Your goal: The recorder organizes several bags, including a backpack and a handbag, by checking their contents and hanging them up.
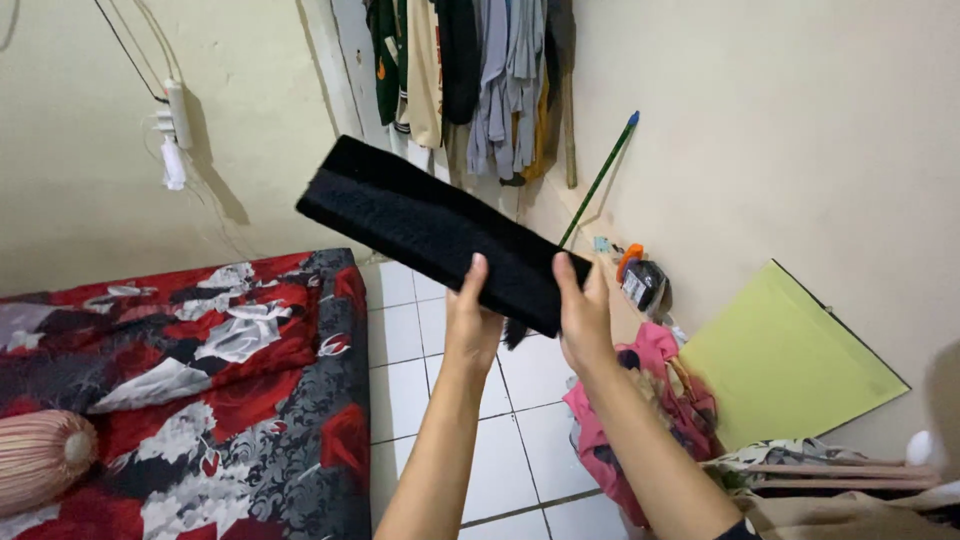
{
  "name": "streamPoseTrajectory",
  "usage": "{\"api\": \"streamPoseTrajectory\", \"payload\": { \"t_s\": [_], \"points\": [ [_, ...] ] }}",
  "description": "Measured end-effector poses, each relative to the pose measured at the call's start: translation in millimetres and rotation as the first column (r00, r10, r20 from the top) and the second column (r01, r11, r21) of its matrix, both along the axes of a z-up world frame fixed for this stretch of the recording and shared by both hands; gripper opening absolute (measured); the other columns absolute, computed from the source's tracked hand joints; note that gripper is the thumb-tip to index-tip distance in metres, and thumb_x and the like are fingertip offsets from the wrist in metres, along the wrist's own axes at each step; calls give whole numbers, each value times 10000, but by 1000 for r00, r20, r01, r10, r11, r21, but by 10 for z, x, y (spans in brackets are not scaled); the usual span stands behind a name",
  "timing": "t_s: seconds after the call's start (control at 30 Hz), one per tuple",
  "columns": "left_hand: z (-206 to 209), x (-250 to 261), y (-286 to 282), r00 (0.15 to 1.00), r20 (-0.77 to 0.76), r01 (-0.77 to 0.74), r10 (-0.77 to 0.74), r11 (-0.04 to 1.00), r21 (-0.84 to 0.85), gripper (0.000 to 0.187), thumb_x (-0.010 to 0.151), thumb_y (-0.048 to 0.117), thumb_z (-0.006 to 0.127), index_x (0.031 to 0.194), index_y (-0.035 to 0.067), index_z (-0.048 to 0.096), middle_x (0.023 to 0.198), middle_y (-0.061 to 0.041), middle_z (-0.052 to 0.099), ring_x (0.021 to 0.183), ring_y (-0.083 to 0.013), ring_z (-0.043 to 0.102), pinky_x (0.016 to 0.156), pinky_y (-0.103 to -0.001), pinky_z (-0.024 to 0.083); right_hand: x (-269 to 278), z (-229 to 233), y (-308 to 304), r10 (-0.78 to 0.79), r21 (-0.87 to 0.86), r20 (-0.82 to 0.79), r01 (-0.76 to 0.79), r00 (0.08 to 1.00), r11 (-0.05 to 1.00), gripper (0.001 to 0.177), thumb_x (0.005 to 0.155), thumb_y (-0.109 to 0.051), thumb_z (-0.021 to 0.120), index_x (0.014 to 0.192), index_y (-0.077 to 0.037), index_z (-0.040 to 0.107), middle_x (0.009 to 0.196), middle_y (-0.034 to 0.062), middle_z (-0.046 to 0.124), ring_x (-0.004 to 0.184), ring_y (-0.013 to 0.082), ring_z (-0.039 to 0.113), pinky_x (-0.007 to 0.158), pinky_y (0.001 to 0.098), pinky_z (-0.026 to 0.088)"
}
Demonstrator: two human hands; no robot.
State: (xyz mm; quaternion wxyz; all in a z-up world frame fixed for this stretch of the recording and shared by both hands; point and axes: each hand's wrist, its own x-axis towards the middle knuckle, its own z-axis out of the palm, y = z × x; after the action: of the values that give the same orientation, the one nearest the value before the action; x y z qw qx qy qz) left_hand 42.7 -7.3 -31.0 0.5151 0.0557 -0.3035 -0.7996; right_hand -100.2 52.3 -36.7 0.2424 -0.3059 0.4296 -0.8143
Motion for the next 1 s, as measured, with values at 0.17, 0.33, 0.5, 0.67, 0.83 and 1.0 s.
{"api": "streamPoseTrajectory", "payload": {
  "t_s": [0.17,0.33,0.5,0.67,0.83,1.0],
  "points": [
    [77,73,-26,989,-45,-139,141,989,58,579,964,217,649,1464,22,432,1406,-142,543,1292,-297,540,1095,-477,444,364,665,475,-190,-3,-382,205,904,979,651,1061,-359,537,1565,-21,300,1592,172,387,1479,235,367,1213,404,292],
    [229,22,118,969,166,-186,180,982,20,449,995,200,625,1354,-59,551,1264,-145,656,1143,-272,612,1006,-403,468,414,804,473,-211,-240,-948,104,-237,965,785,1019,-618,438,1615,-155,226,1681,84,257,1593,272,215,1318,480,126],
    [-3,152,-257,965,224,-147,136,989,33,395,970,179,637,1272,-75,615,1191,-126,703,1070,-238,664,951,-366,516,-199,333,-125,150,303,-909,370,389,878,727,1082,-478,389,1627,-28,220,1702,224,189,1597,362,148,1260,566,104],
    [-49,163,-297,931,293,-221,218,975,-26,370,996,182,642,1229,-105,652,1161,-138,720,1037,-229,685,944,-360,532,480,770,391,-423,-321,-817,300,392,898,641,1265,-414,387,1674,-32,74,1758,217,56,1668,342,51,1343,601,13],
    [-240,203,-283,958,282,-52,46,999,14,340,937,91,659,1257,-19,632,1143,-128,713,1005,-251,683,888,-409,524,276,362,-109,215,240,-967,220,133,945,724,1018,-388,528,1625,-136,224,1702,218,185,1576,336,182,1228,653,59],
    [-143,248,-347,902,398,-163,167,986,-43,371,931,91,657,1285,-14,613,1180,-107,726,1065,-226,696,954,-368,542,551,873,158,-182,-88,-936,303,300,949,658,1153,-386,416,1650,-40,158,1729,222,141,1622,382,142,1292,647,70]
  ]
}}
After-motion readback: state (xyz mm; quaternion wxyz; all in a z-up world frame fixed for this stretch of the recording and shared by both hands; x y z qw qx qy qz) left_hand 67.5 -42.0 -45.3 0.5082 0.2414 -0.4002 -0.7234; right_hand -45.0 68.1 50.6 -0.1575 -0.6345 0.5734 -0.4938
